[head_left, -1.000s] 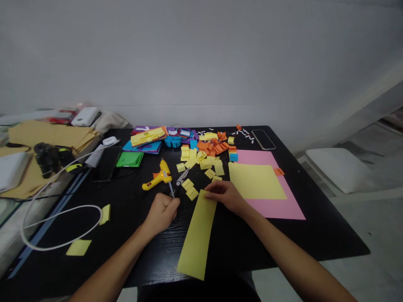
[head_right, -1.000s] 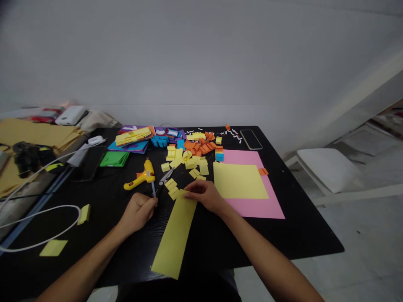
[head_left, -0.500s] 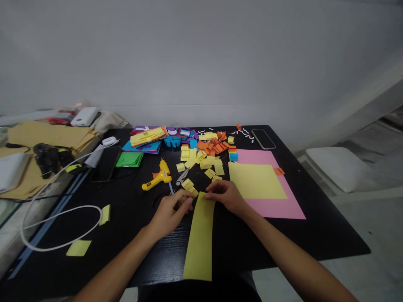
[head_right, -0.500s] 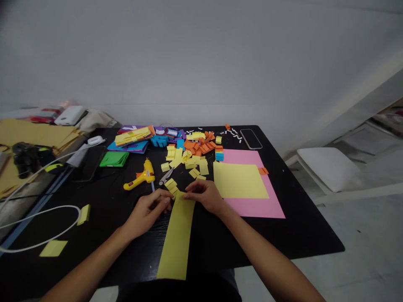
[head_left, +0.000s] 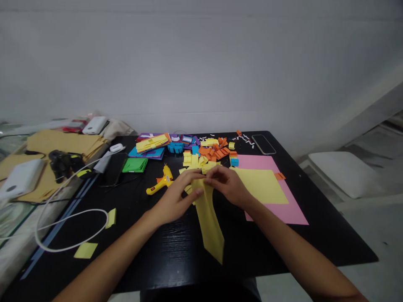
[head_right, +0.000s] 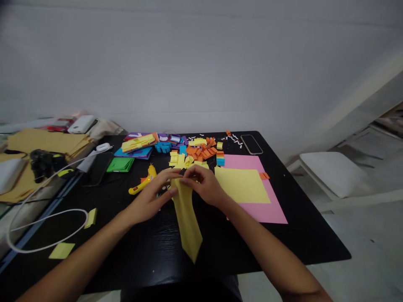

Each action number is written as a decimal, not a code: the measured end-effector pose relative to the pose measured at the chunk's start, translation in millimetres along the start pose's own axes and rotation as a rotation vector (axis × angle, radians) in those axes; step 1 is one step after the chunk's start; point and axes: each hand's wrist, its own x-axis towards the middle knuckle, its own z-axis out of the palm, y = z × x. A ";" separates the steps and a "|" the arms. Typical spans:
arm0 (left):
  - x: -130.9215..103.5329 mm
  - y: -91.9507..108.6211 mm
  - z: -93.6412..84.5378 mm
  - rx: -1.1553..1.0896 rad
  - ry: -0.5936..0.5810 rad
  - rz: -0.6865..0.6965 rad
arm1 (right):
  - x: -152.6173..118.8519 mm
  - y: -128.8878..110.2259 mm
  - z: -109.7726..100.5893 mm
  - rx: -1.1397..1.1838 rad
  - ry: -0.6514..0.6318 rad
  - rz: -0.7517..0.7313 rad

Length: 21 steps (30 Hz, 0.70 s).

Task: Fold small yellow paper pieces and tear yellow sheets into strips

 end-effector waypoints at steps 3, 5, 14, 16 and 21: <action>22.5 20.7 -28.3 0.076 0.072 0.044 | 15.7 -38.5 -3.4 -0.073 -0.028 -0.055; 31.7 33.6 -44.1 0.087 0.031 -0.014 | 22.1 -59.4 -4.4 -0.143 0.001 -0.108; 32.3 36.5 -55.6 0.097 -0.013 -0.106 | 20.0 -62.6 -4.5 -0.289 -0.037 -0.093; 31.2 34.7 -53.5 0.102 -0.051 -0.103 | 18.6 -58.7 -3.6 -0.308 -0.055 -0.080; 30.1 35.7 -53.0 0.130 -0.079 -0.080 | 17.0 -60.0 0.0 -0.292 -0.096 -0.085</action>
